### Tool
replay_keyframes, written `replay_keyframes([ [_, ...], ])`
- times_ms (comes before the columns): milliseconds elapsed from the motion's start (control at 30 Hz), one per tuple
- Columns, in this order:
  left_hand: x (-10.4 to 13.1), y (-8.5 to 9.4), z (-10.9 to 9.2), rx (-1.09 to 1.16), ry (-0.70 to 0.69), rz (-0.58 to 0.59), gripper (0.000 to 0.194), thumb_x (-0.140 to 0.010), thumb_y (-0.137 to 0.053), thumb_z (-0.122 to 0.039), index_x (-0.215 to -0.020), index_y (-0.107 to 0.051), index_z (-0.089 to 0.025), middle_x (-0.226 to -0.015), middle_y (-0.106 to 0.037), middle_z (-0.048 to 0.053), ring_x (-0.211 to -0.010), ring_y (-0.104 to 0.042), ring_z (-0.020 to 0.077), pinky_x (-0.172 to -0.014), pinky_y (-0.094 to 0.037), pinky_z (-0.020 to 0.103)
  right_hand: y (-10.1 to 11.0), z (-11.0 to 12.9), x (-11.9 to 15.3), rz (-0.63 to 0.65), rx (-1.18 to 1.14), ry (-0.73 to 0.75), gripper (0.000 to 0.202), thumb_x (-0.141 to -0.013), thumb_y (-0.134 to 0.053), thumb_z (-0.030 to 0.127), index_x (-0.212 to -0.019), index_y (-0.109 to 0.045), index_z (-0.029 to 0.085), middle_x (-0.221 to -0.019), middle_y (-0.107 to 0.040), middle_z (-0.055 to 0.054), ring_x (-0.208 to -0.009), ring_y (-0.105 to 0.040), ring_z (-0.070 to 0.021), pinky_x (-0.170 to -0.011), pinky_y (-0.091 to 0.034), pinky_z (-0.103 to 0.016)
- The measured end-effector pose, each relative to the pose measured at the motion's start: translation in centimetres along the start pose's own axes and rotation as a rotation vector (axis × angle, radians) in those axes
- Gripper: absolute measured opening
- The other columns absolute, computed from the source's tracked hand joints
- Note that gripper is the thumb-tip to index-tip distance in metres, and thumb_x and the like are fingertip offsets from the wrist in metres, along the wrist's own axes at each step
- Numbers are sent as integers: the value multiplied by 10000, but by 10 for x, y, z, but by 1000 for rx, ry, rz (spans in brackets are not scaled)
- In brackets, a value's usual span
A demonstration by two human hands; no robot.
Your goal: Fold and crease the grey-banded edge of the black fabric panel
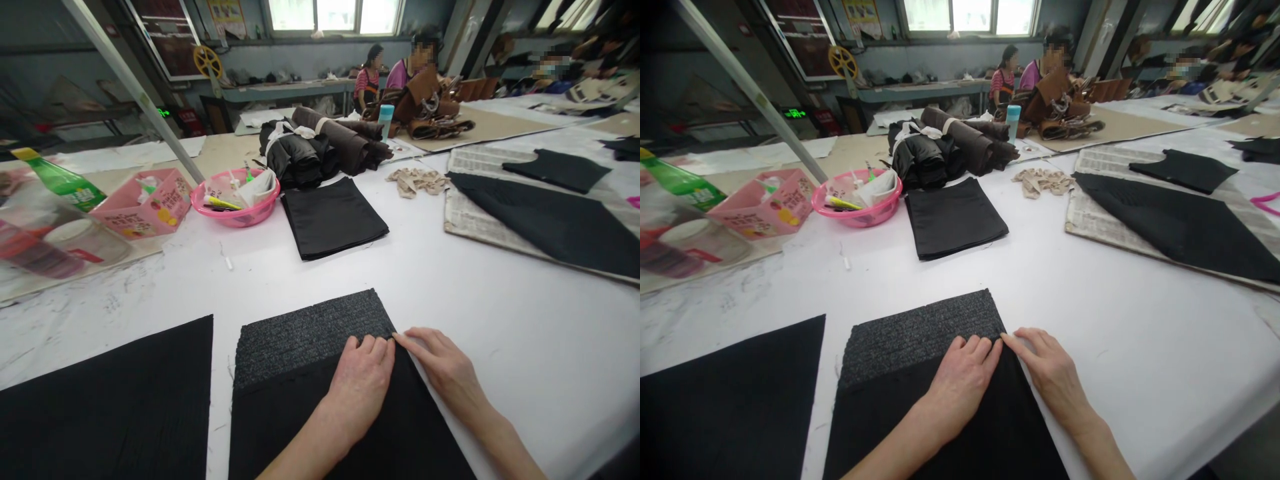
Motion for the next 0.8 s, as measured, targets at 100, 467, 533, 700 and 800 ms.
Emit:
replay_keyframes([
  [100, 2, 0, 0, -15, 7, 10, 404, -960, -436, -185, -1358, -411, -117, -1020, -529, 64, -931, -503, 209, -800, -447, 378, 0, 2, 2, 25, 44, 28, 402, -1002, -379, 165, -1357, -521, 288, -1219, -556, -84, -1124, -536, -253, -963, -481, -433],
  [467, 21, -8, 1, -1, 0, -67, 422, -954, -435, -138, -1371, -426, -76, -1152, -573, 106, -1065, -517, 223, -925, -435, 362, -4, -3, 10, 7, 26, -53, 433, -984, -329, 125, -1330, -531, 288, -1261, -523, -70, -1163, -507, -248, -943, -491, -420],
  [533, 31, -11, 0, 5, -5, -96, 412, -961, -423, -150, -1369, -440, -93, -1265, -548, 111, -1173, -483, 241, -1004, -395, 374, -2, -2, 7, -56, -24, -95, 383, -997, -350, 154, -1288, -558, 288, -1222, -538, -61, -1123, -527, -237, -918, -500, -406],
  [700, 57, -11, 1, 29, -16, -91, 401, -994, -382, -236, -1379, -446, -146, -1402, -489, 93, -1302, -428, 242, -1104, -316, 381, 3, 13, -13, -124, -122, -135, 191, -1009, -453, 282, -1112, -613, 265, -1087, -587, -47, -1031, -550, -235, -878, -498, -398],
  [800, 68, -4, 2, 55, -23, -59, 411, -999, -374, -257, -1391, -433, -148, -1403, -493, 97, -1319, -422, 237, -1121, -306, 388, 2, 20, -26, -26, -107, -62, 160, -1005, -460, 310, -1034, -606, 251, -1034, -598, -50, -995, -547, -243, -827, -494, -396],
])
Point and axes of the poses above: each hand's wrist, its own x-axis away from the middle knuckle, its own y-axis out of the back of the hand, z = x × y, the point moved 2 cm from there along -x, towards the middle knuckle
